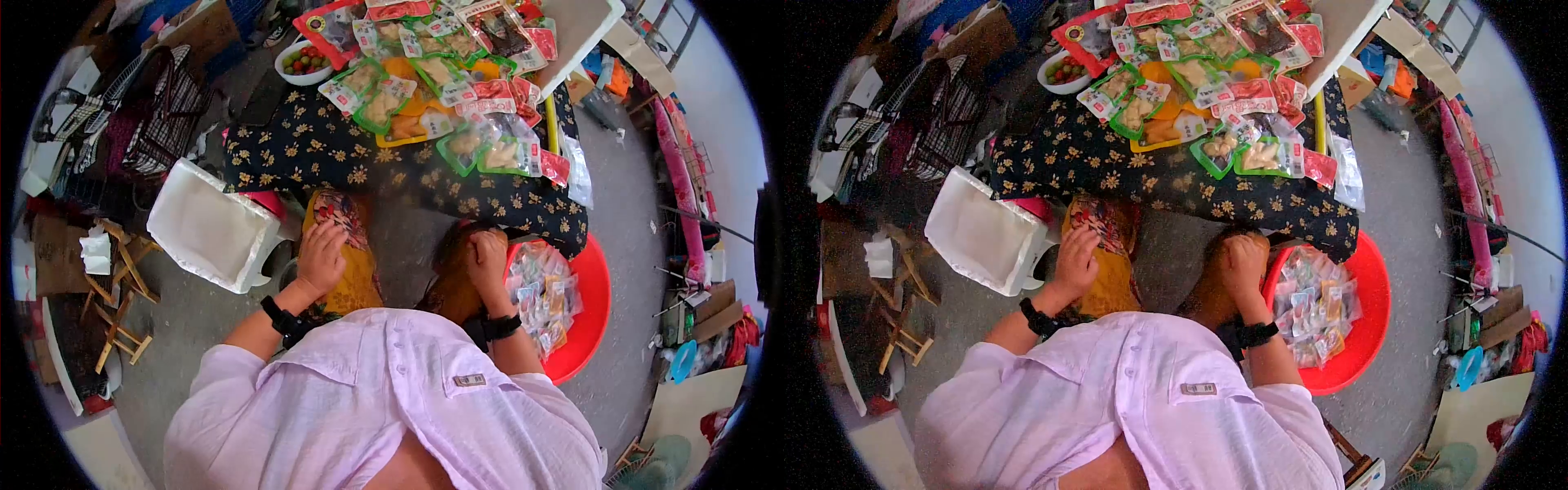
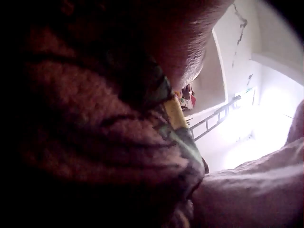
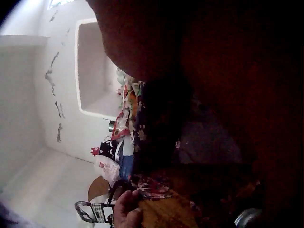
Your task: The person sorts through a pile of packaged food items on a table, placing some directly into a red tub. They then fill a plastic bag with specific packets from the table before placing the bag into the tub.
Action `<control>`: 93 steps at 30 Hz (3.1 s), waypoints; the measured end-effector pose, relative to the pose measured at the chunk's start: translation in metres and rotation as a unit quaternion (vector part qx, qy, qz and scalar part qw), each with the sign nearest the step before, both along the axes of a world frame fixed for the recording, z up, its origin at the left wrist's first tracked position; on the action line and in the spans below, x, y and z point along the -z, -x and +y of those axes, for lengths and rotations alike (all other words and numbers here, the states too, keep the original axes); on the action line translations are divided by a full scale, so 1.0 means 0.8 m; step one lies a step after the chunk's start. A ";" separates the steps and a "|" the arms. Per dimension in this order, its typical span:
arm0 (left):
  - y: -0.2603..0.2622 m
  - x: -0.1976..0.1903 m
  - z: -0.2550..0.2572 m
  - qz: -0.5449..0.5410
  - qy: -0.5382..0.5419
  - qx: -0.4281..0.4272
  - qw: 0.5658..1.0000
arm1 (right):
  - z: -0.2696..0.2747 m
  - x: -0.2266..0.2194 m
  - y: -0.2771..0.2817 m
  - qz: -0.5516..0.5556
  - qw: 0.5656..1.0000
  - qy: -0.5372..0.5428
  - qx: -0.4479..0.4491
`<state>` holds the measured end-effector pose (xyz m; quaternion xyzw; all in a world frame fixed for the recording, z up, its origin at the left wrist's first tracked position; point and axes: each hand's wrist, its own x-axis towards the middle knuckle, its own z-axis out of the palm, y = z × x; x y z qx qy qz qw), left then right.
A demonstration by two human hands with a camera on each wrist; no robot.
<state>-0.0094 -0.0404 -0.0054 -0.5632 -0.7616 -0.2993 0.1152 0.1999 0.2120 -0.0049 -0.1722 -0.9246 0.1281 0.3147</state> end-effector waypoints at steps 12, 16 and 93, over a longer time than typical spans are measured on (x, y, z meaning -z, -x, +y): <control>0.005 -0.006 0.002 0.016 0.003 -0.003 1.000 | -0.004 -0.014 0.019 -0.035 0.999 0.012 0.014; 0.006 -0.007 0.001 0.022 0.000 -0.001 1.000 | -0.008 -0.018 0.024 -0.027 0.999 0.009 0.018; -0.002 -0.018 -0.007 0.041 0.046 -0.019 0.998 | -0.009 -0.022 0.019 -0.051 0.998 0.016 0.029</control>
